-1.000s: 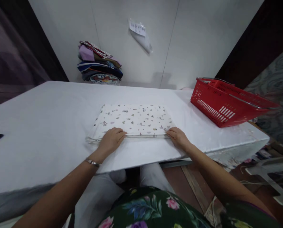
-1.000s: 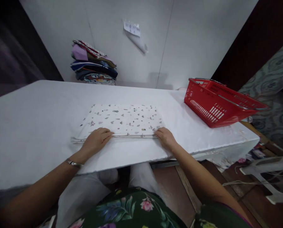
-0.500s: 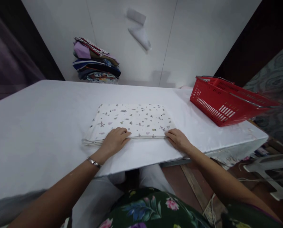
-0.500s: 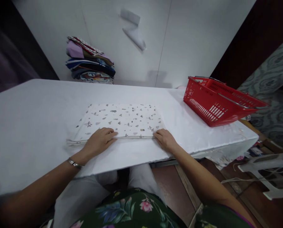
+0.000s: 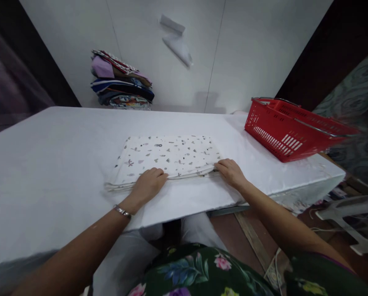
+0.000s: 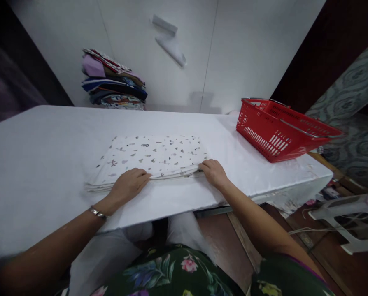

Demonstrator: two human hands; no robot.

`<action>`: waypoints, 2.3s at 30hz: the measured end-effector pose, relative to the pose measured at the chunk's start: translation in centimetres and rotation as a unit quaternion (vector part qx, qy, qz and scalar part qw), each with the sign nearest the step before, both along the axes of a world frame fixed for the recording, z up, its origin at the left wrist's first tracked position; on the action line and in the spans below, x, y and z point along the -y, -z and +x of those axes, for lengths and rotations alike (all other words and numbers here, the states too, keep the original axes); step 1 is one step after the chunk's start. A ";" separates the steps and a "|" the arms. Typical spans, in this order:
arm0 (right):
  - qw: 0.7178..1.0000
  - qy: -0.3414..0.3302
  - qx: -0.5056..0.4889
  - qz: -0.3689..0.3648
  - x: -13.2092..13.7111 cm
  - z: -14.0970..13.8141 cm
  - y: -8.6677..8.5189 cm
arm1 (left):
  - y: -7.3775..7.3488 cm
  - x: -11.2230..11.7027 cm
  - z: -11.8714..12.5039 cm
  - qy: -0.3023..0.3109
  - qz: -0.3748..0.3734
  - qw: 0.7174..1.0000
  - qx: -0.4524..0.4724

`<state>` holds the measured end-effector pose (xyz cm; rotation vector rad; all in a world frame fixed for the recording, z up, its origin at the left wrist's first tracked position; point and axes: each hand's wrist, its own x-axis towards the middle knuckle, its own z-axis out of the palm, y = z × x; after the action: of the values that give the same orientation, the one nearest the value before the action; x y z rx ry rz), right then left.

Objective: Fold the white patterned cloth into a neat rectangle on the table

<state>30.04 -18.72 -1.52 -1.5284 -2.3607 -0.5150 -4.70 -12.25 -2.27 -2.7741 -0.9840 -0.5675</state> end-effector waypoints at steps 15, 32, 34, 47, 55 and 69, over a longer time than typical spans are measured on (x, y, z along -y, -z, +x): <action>0.999 0.041 -0.003 0.027 -0.8 0.9 0.0 | -0.7 -0.3 1.9 -0.019 0.057 0.996 -0.065; 0.997 0.057 -0.042 -0.025 -0.2 0.2 1.3 | 0.0 0.1 3.6 0.014 0.031 0.999 -0.018; 0.996 0.065 -0.061 -0.020 -0.4 0.2 1.2 | -0.3 0.1 4.5 0.025 0.023 0.999 -0.024; 0.996 -0.042 -0.060 -0.049 -0.8 0.5 1.2 | -0.4 -1.2 6.9 0.040 -0.062 0.997 0.007; 0.997 0.039 -0.069 -0.006 -1.2 -0.4 0.3 | -0.4 -1.7 7.4 0.035 -0.002 0.999 0.041; 0.995 0.065 -0.031 -0.062 0.3 -2.1 0.9 | 0.5 -0.9 6.9 0.077 -0.026 0.996 -0.021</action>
<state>27.94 -19.04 -2.45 -1.7356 -2.2967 -0.3487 2.21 -11.36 -2.75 -2.9133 -0.7932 -0.5091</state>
